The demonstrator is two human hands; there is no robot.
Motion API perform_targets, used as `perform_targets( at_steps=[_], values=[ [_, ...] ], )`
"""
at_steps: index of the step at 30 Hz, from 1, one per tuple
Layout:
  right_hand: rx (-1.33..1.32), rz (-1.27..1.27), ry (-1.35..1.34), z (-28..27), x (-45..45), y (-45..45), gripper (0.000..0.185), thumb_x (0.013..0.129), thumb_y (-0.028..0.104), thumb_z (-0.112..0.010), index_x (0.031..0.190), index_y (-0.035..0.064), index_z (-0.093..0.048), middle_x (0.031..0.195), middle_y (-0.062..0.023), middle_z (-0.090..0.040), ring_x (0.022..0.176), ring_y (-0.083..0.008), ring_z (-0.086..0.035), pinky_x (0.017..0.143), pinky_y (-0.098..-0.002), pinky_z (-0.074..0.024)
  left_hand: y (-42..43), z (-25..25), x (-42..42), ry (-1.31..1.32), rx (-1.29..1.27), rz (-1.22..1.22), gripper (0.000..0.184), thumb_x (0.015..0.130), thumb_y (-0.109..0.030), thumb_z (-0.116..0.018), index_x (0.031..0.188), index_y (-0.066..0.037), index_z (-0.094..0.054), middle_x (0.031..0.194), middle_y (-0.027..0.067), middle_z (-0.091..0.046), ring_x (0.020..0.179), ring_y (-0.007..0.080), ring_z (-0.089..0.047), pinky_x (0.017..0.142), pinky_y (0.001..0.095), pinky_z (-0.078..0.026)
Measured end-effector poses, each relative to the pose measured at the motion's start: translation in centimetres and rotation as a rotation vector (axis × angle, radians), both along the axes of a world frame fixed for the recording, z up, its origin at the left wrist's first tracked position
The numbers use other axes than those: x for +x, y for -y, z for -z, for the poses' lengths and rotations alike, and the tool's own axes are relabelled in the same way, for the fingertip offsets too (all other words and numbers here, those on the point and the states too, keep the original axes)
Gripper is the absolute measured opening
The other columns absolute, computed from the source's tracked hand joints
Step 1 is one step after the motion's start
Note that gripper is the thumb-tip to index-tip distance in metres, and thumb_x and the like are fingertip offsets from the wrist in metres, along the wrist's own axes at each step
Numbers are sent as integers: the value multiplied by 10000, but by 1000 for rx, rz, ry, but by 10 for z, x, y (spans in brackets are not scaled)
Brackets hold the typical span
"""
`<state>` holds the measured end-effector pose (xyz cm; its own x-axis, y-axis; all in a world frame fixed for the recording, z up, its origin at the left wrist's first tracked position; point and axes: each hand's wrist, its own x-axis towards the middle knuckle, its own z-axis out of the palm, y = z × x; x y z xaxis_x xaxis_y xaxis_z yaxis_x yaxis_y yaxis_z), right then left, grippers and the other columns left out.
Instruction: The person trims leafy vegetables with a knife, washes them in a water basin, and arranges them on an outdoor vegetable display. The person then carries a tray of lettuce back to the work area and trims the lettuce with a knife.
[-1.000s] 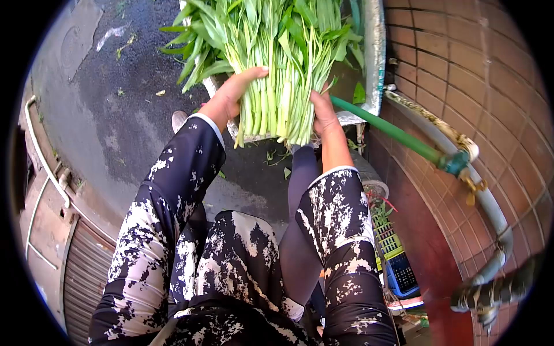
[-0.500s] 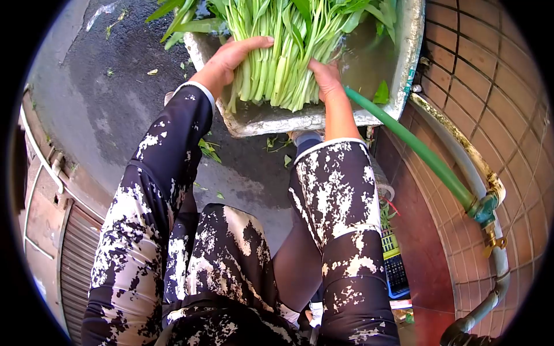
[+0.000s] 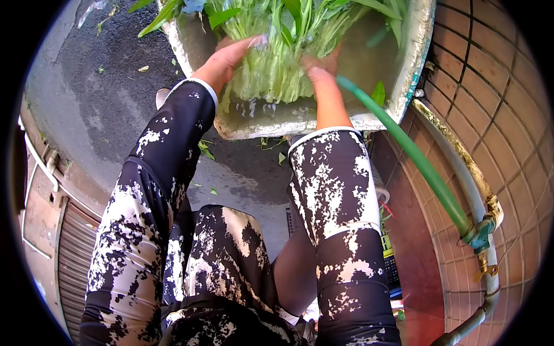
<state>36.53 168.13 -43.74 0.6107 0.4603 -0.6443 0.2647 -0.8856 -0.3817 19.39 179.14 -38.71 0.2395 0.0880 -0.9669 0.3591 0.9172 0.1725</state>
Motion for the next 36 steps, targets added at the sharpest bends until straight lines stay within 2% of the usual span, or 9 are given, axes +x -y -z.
perform_targets(
  at_steps=[4, 7, 9, 13, 21, 22, 25, 29, 36],
  values=[
    [-133, -9, -27, -13, -5, -8, 1131, 560, 348, -739, 1368, 62, 0, 1245, -235, -412, 1148, -330, -424, 992, -326, -322, 22, 36, -22, 378, 78, -140, 611, 749, -466, -601, 1271, -194, -434, 1347, 96, -356, 1270, 227, -246, 1021, 332, -171],
    [-162, -23, 13, -9, -5, -5, 1093, 588, 347, -719, 1369, 56, -12, 1254, -240, -403, 1156, -334, -415, 999, -328, -313, 19, 22, -13, 203, 24, -41, 592, 754, -480, -592, 1254, -195, -455, 1355, 76, -348, 1277, 273, -235, 1028, 362, -164],
    [-201, -23, 38, -12, -3, -11, 1068, 601, 336, -707, 1369, 51, -22, 1267, -240, -390, 1164, -333, -407, 1001, -328, -310, 15, 12, -9, -21, 51, 7, 739, 648, -431, -723, 1198, -8, -469, 1227, 164, -465, 1160, 249, -414, 976, 335, -306],
    [-279, 168, -49, -17, -8, -15, 1004, 623, 286, -680, 1368, 28, -59, 1296, -234, -360, 1191, -330, -375, 996, -338, -307, 8, -13, -4, 172, 137, 102, 899, 509, -448, -806, 1164, 64, -464, 1178, 175, -504, 1099, 264, -472, 947, 323, -347],
    [-196, 541, -592, 44, 18, 49, 617, 734, 311, -609, 1239, 41, -381, 1207, -166, -464, 1034, -276, -506, 847, -399, -432, 11, -1, 8, -95, 523, 506, 750, 570, -501, -735, 1110, -17, -544, 1128, 173, -540, 1044, 239, -509, 924, 283, -345],
    [-99, 545, -742, -6, -1, 9, 575, 765, 351, -586, 1217, 38, -418, 1162, -139, -515, 1009, -256, -532, 856, -387, -439, 15, 10, 5, -58, 542, 485, 803, 562, -494, -732, 1178, -40, -486, 1171, 182, -501, 1067, 294, -492, 900, 321, -392],
    [-72, 561, -911, -22, 8, 4, 617, 731, 347, -637, 1224, 37, -432, 1174, -148, -497, 1076, -241, -473, 907, -366, -391, 9, -3, 5, 225, 399, 23, 709, 592, -367, -762, 1143, -4, -500, 1147, 170, -521, 1058, 254, -502, 907, 318, -390],
    [0, 638, -1151, -36, 14, 7, 564, 784, 404, -573, 1176, 10, -474, 1118, -128, -551, 984, -247, -552, 865, -373, -446, -9, -14, -6, 413, -88, -42, 607, 653, -303, -736, 1110, 25, -509, 1029, 154, -586, 937, 219, -582, 867, 322, -442],
    [285, 901, -1318, -53, -15, 12, 647, 763, 517, -563, 1185, 36, -469, 1113, -120, -557, 974, -231, -566, 833, -363, -483, -22, -31, -23, 515, -180, -146, 481, 732, -299, -669, 1087, -7, -529, 1002, 116, -601, 878, 194, -605, 821, 324, -479]
  ],
)
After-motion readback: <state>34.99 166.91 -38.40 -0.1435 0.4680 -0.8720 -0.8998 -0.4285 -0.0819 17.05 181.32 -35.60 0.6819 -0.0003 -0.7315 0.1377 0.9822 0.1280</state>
